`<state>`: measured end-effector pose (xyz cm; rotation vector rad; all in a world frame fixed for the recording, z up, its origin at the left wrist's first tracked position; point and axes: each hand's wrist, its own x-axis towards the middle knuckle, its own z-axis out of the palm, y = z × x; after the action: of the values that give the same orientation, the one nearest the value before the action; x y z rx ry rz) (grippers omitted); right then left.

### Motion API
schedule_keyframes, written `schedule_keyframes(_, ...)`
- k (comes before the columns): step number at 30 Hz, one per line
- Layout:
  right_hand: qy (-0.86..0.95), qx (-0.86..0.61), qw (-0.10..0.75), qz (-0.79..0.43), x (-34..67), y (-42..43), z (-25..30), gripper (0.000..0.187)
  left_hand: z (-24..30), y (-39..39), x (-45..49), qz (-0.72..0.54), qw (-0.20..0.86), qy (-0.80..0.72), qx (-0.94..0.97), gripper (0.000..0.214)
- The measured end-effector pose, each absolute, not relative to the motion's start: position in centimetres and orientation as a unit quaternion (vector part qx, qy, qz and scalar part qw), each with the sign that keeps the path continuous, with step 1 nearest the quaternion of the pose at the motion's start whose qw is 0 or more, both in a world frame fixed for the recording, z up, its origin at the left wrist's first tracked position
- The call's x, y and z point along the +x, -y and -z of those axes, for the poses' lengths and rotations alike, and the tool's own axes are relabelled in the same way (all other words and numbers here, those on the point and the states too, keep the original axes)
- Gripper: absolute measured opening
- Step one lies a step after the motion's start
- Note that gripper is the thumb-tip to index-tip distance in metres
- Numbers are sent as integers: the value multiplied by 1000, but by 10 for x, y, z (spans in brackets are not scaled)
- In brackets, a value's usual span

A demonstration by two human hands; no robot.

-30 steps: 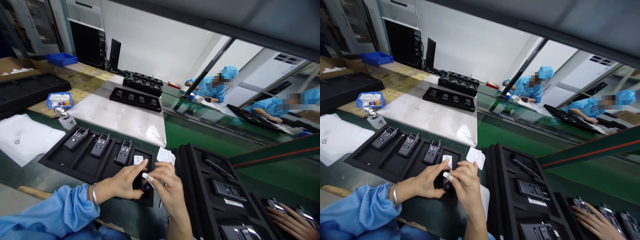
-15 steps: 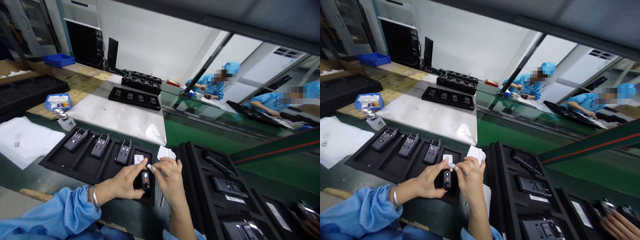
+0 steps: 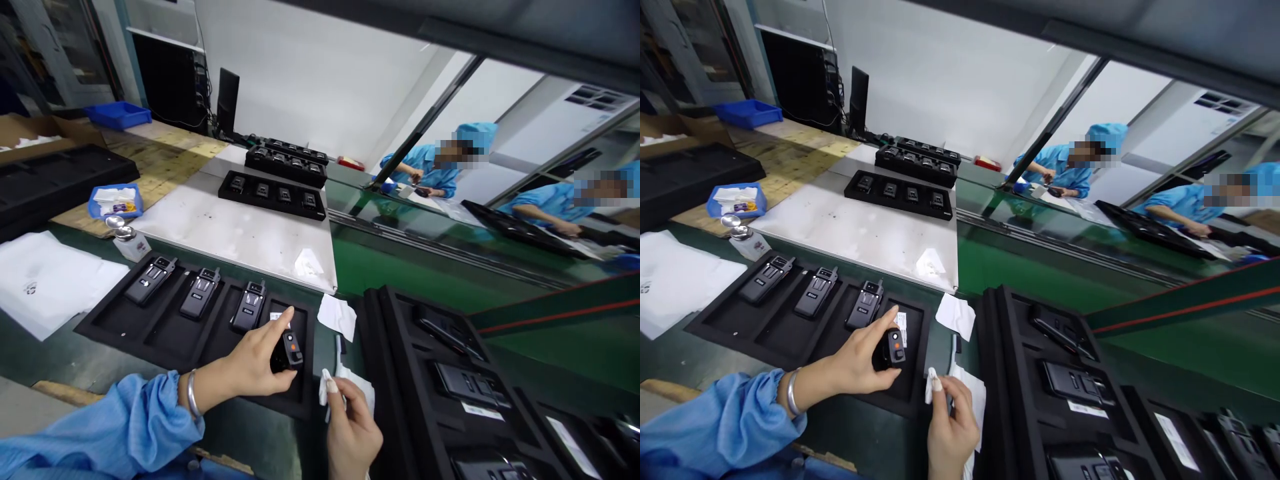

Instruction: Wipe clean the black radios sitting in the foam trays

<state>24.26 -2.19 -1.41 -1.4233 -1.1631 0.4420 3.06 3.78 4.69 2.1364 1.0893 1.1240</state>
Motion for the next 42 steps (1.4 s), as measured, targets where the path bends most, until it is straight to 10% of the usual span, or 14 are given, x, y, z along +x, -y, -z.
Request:
schedule_keyframes(16,549,-558,619,-65,228,29,39,7,-65,-85,54,-223,186,-605,741,69)
schedule_keyframes(21,448,-599,642,-169,226,31,40,20,-53,-35,26,-331,437,-495,674,20)
schedule_keyframes(29,450,-526,634,-346,175,29,12,22,-35,-2,27,-378,682,-412,472,39)
schedule_keyframes(42,353,-564,563,-490,158,36,-3,39,-38,0,1,-321,772,-408,367,46)
